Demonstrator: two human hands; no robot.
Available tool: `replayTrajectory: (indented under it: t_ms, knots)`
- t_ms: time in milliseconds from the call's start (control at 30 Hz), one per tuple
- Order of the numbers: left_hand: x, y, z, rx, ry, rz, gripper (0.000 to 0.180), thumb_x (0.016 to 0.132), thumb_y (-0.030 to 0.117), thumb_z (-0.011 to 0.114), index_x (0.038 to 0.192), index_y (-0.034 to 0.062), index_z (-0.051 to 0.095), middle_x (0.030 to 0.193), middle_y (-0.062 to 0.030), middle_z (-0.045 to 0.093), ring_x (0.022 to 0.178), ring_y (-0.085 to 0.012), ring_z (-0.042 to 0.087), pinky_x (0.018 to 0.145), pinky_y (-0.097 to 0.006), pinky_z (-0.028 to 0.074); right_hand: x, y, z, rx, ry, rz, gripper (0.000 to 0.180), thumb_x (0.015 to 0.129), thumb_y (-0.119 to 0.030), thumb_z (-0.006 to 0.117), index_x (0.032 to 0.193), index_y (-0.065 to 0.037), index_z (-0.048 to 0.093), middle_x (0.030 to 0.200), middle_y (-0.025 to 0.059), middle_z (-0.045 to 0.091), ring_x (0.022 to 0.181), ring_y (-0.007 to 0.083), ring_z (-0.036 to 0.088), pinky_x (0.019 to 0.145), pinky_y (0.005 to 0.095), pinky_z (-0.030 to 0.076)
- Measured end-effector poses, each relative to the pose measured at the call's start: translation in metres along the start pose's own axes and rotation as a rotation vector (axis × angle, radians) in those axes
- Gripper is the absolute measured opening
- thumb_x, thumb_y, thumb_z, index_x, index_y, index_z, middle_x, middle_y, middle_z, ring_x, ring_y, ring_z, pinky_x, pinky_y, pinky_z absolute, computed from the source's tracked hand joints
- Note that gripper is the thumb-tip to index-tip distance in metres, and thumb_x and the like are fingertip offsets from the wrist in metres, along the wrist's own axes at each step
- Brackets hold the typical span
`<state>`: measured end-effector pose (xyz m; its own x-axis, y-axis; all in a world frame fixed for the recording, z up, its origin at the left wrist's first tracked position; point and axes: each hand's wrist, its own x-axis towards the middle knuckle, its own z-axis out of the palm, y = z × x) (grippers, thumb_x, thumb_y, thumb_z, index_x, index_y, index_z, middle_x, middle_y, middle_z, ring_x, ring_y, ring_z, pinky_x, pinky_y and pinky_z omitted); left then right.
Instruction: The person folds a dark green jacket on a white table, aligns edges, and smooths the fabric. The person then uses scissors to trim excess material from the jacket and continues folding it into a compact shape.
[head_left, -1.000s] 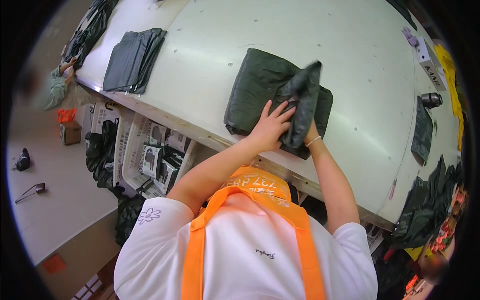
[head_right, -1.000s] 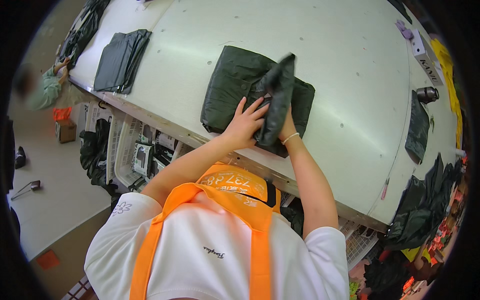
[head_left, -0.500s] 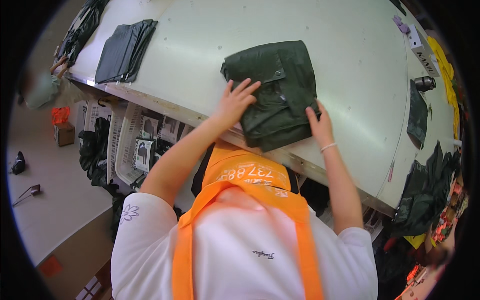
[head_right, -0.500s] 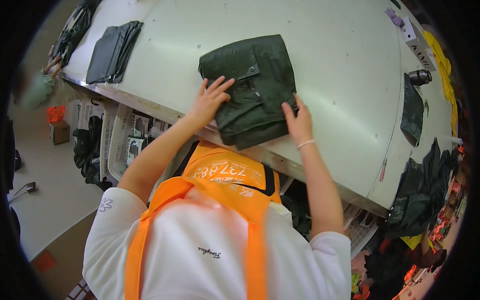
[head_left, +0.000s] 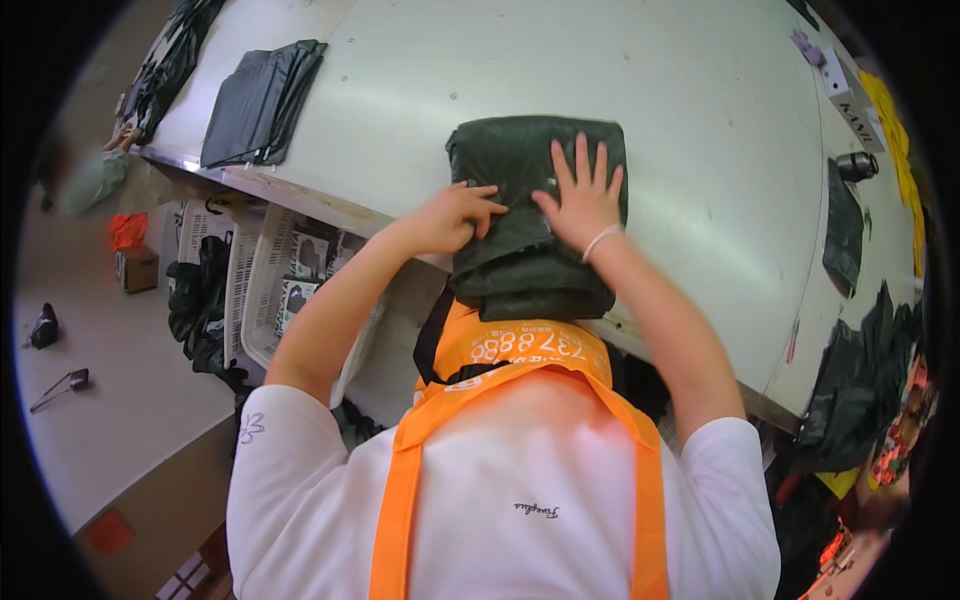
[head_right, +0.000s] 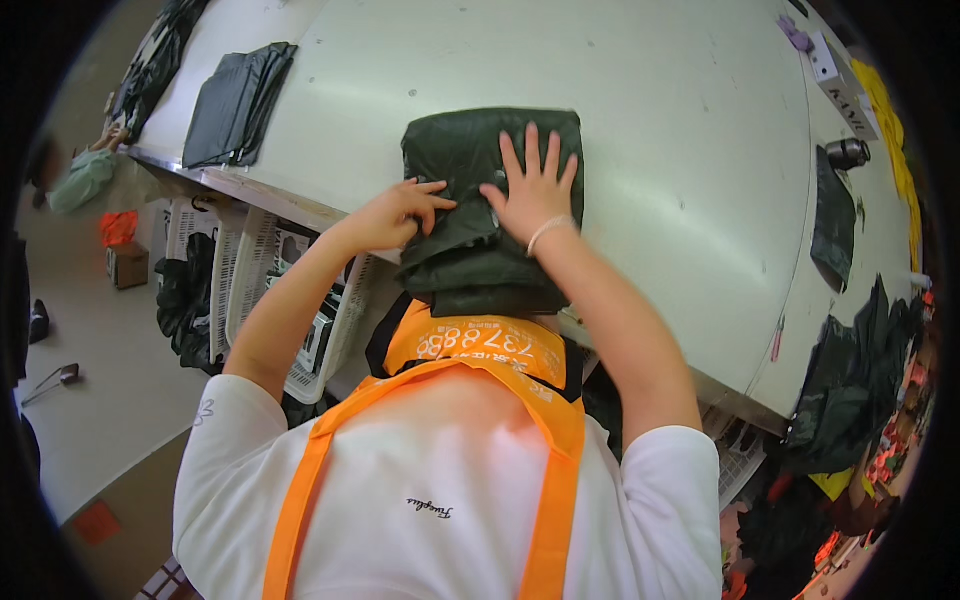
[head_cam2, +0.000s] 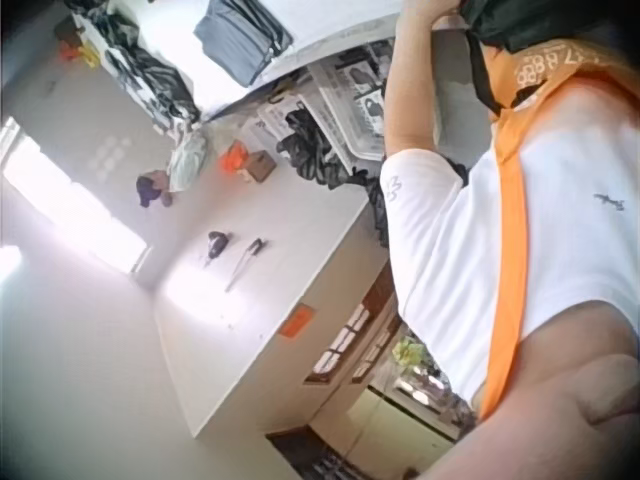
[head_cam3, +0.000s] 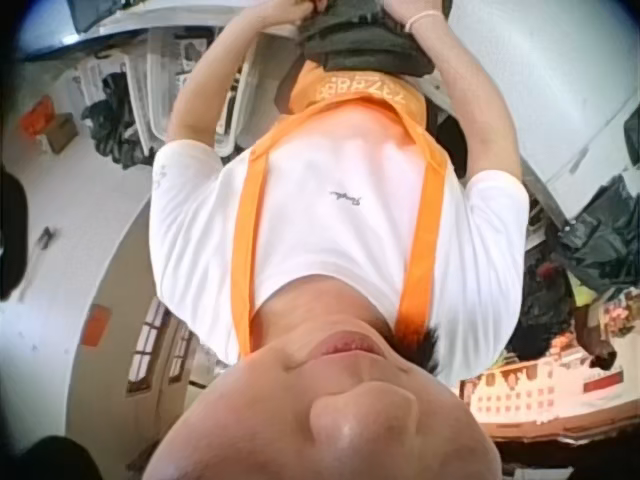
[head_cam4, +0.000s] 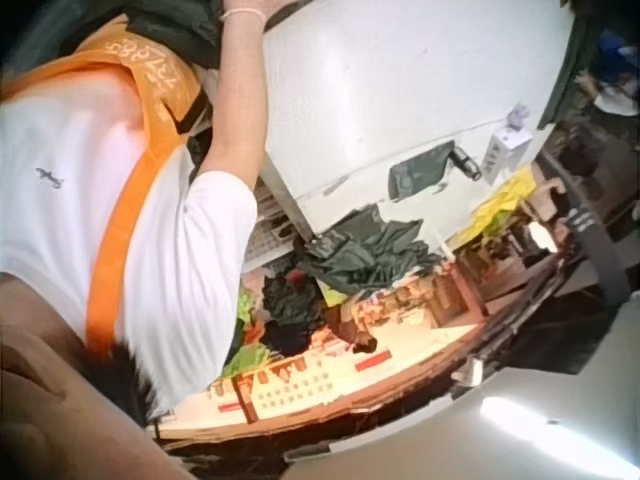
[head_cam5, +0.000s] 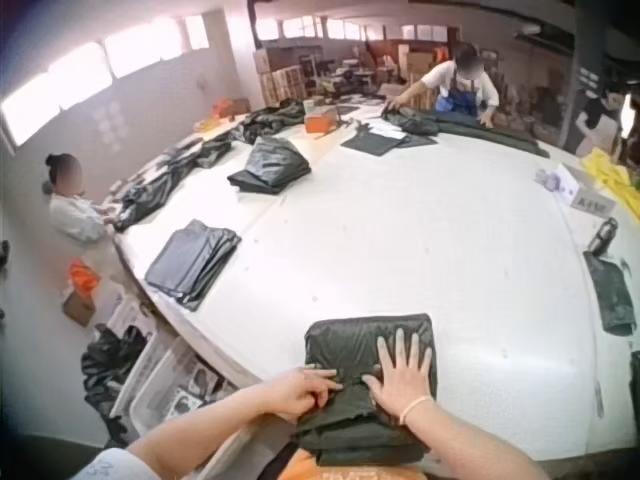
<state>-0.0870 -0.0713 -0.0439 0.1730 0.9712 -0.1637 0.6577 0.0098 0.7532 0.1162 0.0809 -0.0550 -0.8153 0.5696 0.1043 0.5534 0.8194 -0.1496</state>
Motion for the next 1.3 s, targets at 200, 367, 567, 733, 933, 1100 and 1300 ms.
replayTrajectory:
  t_ms: [200, 367, 567, 733, 933, 1100, 1300]
  knots:
    - [0.040, 0.001, 0.029, 0.380, 0.659, -0.408, 0.062, 0.087, 0.044, 0.056, 0.142, 0.0254, 0.035, 0.152, -0.0116, 0.018, 0.135, -0.0411, 0.023, 0.106, -0.056, 0.023, -0.006, -0.020, 0.015, 0.005, -0.035, 0.036, 0.076, 0.085, -0.057, 0.050, 0.146, -0.018, 0.025, 0.152, 0.0182, 0.012, 0.138, 0.0430, 0.010, 0.106, 0.0636, 0.013]
    - [0.027, -0.002, 0.052, 0.077, 0.647, -0.367, 0.087, 0.078, 0.044, 0.069, 0.147, 0.0185, 0.023, 0.154, -0.0169, 0.007, 0.140, -0.0396, 0.007, 0.110, -0.048, 0.020, -0.062, -0.022, -0.019, 0.080, -0.128, 0.071, 0.067, 0.088, -0.050, 0.050, 0.144, -0.019, 0.030, 0.152, 0.0169, 0.013, 0.139, 0.0419, 0.009, 0.106, 0.0623, 0.013]
    - [-0.033, 0.045, 0.080, -0.588, 0.579, -0.529, 0.123, 0.060, 0.037, 0.085, 0.147, 0.0032, 0.005, 0.148, -0.0295, 0.011, 0.139, -0.0361, 0.017, 0.110, -0.040, 0.023, -0.093, -0.015, -0.009, 0.364, -0.035, 0.061, 0.047, 0.091, -0.034, 0.051, 0.134, -0.015, 0.044, 0.145, 0.0167, 0.029, 0.134, 0.0392, 0.023, 0.106, 0.0522, 0.022]
    - [-0.048, 0.047, 0.095, -0.525, 0.568, -0.922, 0.122, 0.051, 0.037, 0.090, 0.138, -0.0125, 0.019, 0.138, -0.0298, 0.031, 0.130, -0.0351, 0.033, 0.106, -0.039, 0.032, -0.075, 0.007, -0.003, 0.812, -0.075, 0.416, 0.021, 0.081, -0.017, 0.068, 0.097, -0.004, 0.061, 0.109, 0.0132, 0.056, 0.102, 0.0311, 0.051, 0.089, 0.0379, 0.041]
    - [-0.046, 0.043, 0.087, -0.616, 0.410, -0.913, 0.095, 0.060, 0.045, 0.083, 0.124, -0.0117, 0.043, 0.120, -0.0238, 0.054, 0.112, -0.0292, 0.054, 0.095, -0.035, 0.044, -0.059, 0.012, 0.005, 0.578, -0.093, 0.708, 0.095, 0.067, -0.035, 0.082, 0.134, 0.008, 0.030, 0.126, 0.0266, 0.047, 0.116, 0.0359, 0.048, 0.099, 0.0386, 0.039]
    - [-0.065, 0.032, 0.070, -1.065, 0.333, -0.773, 0.081, 0.073, 0.036, 0.077, 0.129, -0.0107, 0.040, 0.121, -0.0191, 0.056, 0.112, -0.0254, 0.054, 0.097, -0.032, 0.042, -0.070, 0.011, 0.022, 1.053, -0.221, 0.796, 0.098, 0.066, -0.043, 0.081, 0.130, 0.012, 0.032, 0.121, 0.0306, 0.050, 0.114, 0.0362, 0.052, 0.099, 0.0373, 0.039]
    - [-0.066, -0.003, 0.063, -0.680, 0.567, -0.794, 0.088, 0.066, 0.046, 0.079, 0.121, -0.0121, 0.041, 0.115, -0.0255, 0.057, 0.109, -0.0298, 0.056, 0.092, -0.035, 0.044, -0.039, -0.054, 0.005, 0.741, 0.104, 0.584, 0.114, 0.068, -0.037, 0.081, 0.142, 0.006, 0.006, 0.136, 0.0339, 0.032, 0.124, 0.0407, 0.041, 0.103, 0.0383, 0.034]
